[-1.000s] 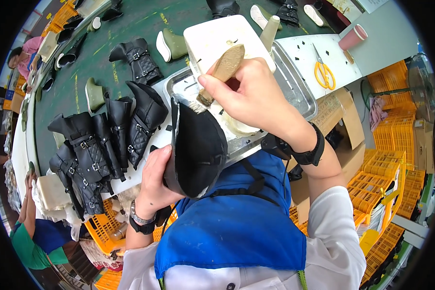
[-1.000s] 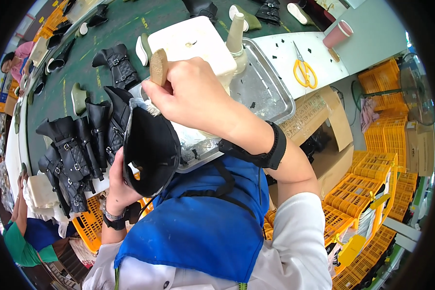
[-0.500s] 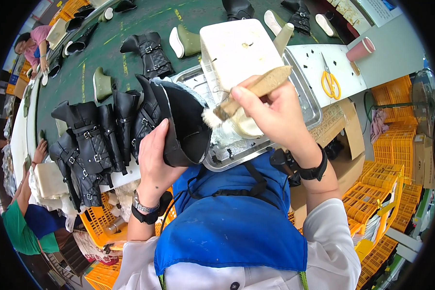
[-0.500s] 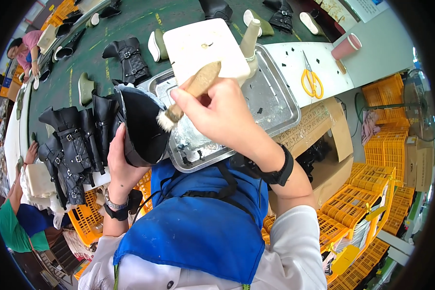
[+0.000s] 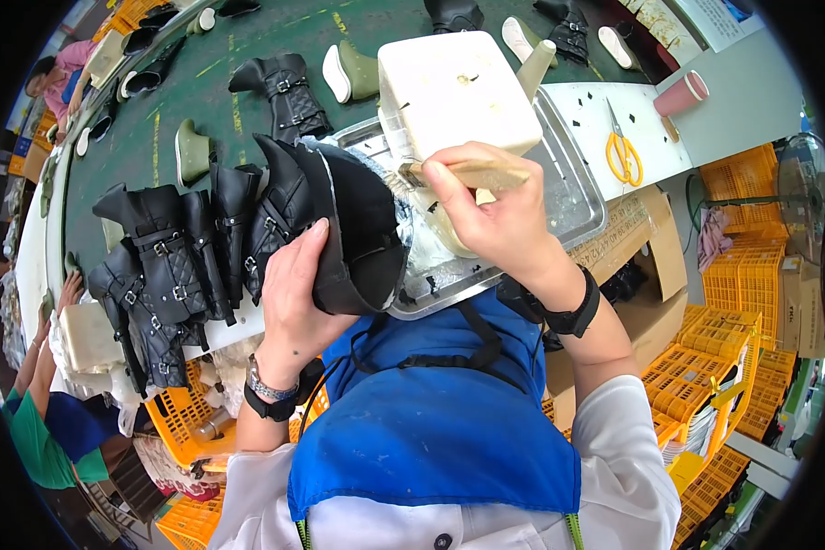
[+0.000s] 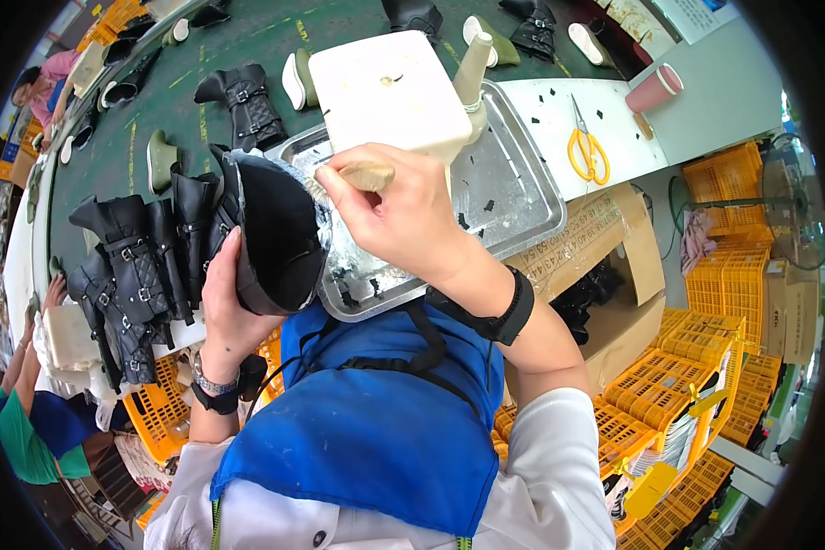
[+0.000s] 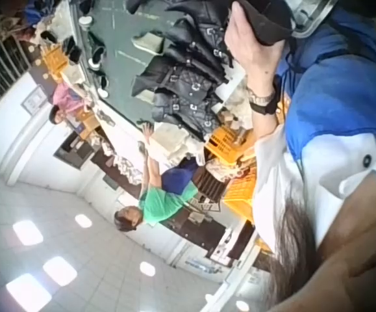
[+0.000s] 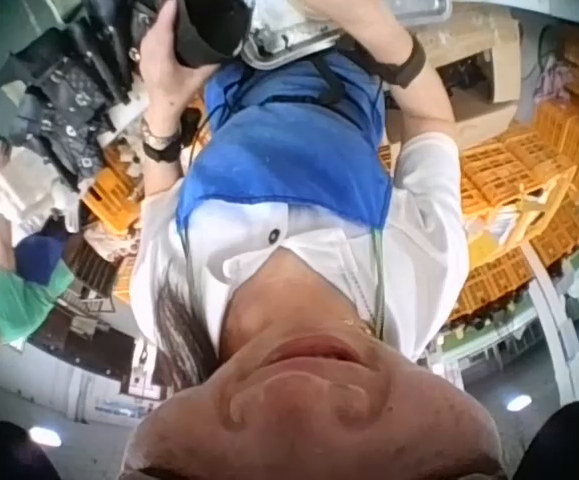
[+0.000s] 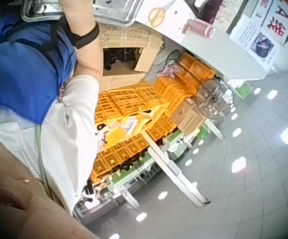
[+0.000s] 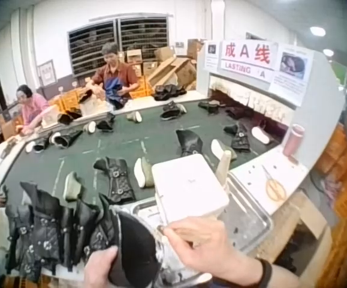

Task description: The recorder applies white adhesive to the upper edges of black boots using a brush at a shoe manufacturing station.

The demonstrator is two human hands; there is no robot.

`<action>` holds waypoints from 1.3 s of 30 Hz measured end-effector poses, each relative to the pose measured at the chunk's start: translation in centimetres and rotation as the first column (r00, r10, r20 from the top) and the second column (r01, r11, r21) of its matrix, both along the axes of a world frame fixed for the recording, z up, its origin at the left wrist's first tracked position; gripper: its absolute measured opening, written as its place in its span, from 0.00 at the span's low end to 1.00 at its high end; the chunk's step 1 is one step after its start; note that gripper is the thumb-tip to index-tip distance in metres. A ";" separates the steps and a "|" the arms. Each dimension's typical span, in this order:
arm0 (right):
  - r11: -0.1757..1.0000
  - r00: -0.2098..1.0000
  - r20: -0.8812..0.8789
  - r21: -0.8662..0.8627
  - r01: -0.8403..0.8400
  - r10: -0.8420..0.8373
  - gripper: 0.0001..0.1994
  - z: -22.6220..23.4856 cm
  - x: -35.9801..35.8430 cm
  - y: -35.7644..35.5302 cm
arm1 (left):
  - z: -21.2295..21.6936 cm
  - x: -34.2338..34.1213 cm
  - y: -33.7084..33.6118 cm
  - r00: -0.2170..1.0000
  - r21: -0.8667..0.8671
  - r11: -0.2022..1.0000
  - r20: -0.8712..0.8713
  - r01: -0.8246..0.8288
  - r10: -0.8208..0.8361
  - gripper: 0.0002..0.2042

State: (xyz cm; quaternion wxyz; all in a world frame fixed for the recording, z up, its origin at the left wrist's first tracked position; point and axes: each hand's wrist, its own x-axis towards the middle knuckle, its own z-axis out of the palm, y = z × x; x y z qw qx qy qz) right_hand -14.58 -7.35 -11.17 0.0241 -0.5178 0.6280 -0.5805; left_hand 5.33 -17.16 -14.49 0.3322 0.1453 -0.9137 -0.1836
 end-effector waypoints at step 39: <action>0.982 0.952 -0.265 -0.068 -0.175 0.152 0.06 -0.7 1.4 2.0 | -1.3 0.0 -1.7 0.992 -0.391 0.913 -0.094 -0.119 0.089 0.47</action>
